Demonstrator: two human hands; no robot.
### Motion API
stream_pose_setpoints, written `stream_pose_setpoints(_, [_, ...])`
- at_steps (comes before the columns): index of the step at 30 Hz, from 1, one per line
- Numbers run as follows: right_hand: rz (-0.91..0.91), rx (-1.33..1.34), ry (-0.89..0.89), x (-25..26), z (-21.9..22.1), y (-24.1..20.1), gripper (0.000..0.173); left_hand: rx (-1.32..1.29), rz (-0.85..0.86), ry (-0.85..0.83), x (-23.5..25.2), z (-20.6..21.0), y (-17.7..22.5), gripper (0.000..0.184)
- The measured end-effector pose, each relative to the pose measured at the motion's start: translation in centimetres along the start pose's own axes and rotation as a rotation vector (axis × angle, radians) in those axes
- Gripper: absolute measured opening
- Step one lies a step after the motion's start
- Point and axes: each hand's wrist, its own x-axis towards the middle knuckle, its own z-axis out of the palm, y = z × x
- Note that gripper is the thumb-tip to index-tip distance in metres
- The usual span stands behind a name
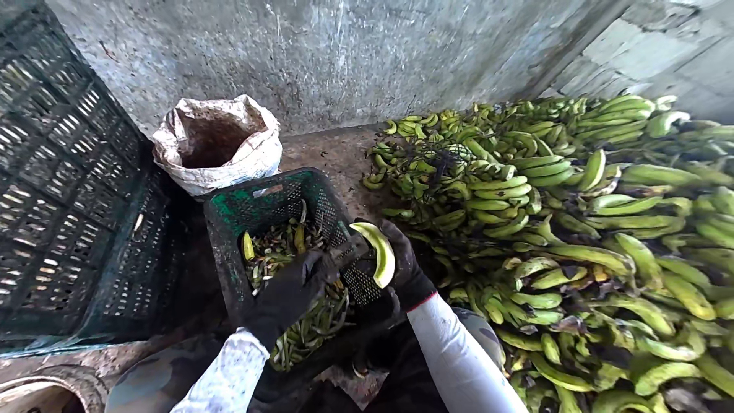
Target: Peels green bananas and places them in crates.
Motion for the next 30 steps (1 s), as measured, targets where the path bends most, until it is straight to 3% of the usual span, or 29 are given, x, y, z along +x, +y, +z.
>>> stream_pose_setpoints(3, [0.078,-0.077,0.045,-0.3,0.3,-0.7,0.049,0.034,0.138,-0.116,-0.9,1.1,1.1,0.053])
stream_pose_setpoints(7, [0.062,-0.18,0.113,-0.5,0.9,-0.1,0.042,0.123,0.134,-0.151,-0.8,2.5,2.3,0.059])
stream_pose_setpoints(11, [-0.027,-0.219,0.094,-0.3,1.0,1.9,0.041,0.172,-0.063,0.035,0.6,2.1,2.0,0.056])
stream_pose_setpoints(15, [-0.088,-0.156,0.021,-0.6,2.1,2.0,0.03,0.02,-0.174,0.315,1.2,-1.0,-0.5,0.05])
stream_pose_setpoints(17, [-0.114,-0.159,0.07,-0.6,2.3,2.0,0.032,-0.008,-0.212,0.36,0.7,-2.6,-1.0,0.05])
stream_pose_setpoints(20, [-0.188,-0.261,0.175,-0.4,1.6,3.1,0.04,0.178,-0.297,0.212,0.1,-3.6,-2.2,0.047])
stream_pose_setpoints(23, [-0.195,-0.667,0.42,-0.5,-0.4,6.7,0.039,0.384,-0.443,-0.141,-1.8,-2.4,-3.4,0.051])
stream_pose_setpoints(25, [-0.016,-1.033,0.565,-0.8,0.1,9.6,0.041,0.471,-0.479,-0.374,-3.0,-1.5,-3.2,0.054])
stream_pose_setpoints(26, [0.064,-1.139,0.58,-0.4,0.4,11.1,0.042,0.52,-0.385,-0.433,-3.6,-1.1,-3.4,0.054])
stream_pose_setpoints(28, [0.098,-1.067,0.538,2.1,2.7,13.8,0.042,0.567,0.059,-0.292,-5.1,-0.6,-5.4,0.057])
stream_pose_setpoints(29, [0.066,-0.859,0.496,4.0,5.6,14.6,0.042,0.561,-0.095,-0.467,-5.4,-2.0,-1.9,0.055])
stream_pose_setpoints(30, [0.033,-0.613,0.413,6.0,9.4,15.0,0.041,0.504,-0.195,-0.54,-5.6,-2.7,0.6,0.051])
